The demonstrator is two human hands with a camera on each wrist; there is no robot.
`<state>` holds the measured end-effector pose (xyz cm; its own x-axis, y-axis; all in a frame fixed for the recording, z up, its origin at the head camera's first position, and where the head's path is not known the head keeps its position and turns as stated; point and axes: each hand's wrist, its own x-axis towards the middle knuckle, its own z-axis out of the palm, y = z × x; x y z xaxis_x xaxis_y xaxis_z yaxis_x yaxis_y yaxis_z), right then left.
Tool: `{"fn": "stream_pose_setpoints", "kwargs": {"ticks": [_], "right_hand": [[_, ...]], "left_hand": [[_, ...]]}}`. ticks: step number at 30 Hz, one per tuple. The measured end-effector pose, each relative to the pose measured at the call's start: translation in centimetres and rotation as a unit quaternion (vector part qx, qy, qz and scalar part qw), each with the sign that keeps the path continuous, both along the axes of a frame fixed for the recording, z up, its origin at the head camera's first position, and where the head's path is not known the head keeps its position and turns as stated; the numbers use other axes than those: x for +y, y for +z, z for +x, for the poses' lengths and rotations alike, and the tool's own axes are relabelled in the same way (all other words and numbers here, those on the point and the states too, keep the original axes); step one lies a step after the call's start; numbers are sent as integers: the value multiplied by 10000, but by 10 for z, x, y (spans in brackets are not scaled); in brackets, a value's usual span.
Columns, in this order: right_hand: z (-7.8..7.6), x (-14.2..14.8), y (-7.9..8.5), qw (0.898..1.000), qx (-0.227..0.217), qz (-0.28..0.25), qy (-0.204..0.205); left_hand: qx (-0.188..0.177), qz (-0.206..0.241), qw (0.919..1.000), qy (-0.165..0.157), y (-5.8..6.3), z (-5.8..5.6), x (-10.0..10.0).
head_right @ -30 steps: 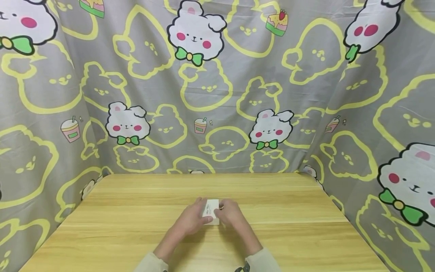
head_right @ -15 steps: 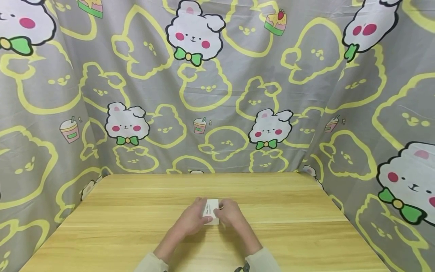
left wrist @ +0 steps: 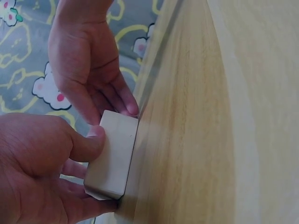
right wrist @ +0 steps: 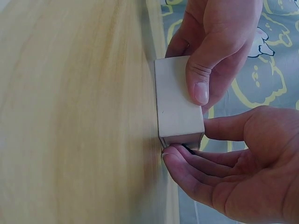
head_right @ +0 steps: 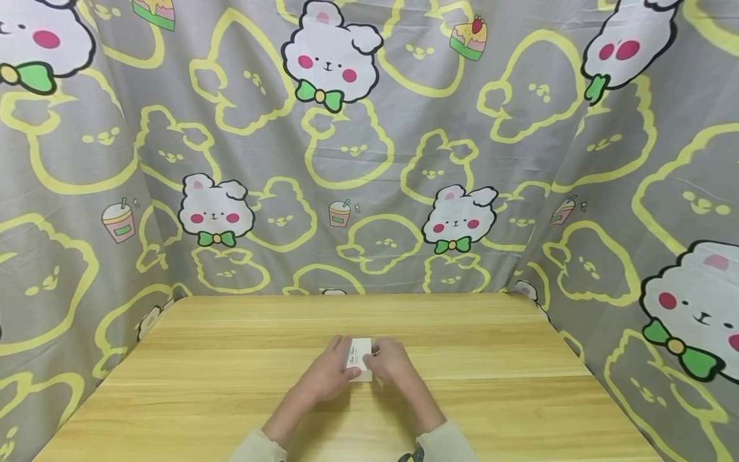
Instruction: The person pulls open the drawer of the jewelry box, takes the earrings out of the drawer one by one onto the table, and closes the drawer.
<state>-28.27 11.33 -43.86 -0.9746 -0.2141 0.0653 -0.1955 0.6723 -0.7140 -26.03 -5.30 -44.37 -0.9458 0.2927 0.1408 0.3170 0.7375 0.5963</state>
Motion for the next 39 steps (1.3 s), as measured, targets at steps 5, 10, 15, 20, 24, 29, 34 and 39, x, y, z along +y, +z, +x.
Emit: {"fn": "stream_pose_setpoints", "kwargs": {"ticks": [5, 10, 15, 20, 24, 29, 34, 39], "right_hand": [[-1, 0, -3, 10000, -19, -3, 49], [-1, 0, -3, 10000, -2, -21, 74], [0, 2, -2, 9997, -145, -196, 92], [-1, 5, -1, 9983, -382, -436, 58], [-2, 5, -2, 9973, -510, -522, 46], [-1, 6, 0, 9962, -565, -661, 76], [-1, 6, 0, 9950, -645, -755, 73], [-3, 6, -2, 9945, -679, -786, 85]], "left_hand": [[-37, 50, 10000, 53, -2, 1, 1], [140, 17, 9999, 69, -3, 1, 0], [166, 36, 9998, 74, -2, 1, 1], [131, 25, 9999, 88, -2, 1, 1], [134, -12, 9998, 114, -2, 0, 1], [149, -30, 9998, 106, -1, 0, 0], [175, -54, 9998, 93, -2, 1, -1], [200, -64, 9997, 103, -2, 1, -1]]}}
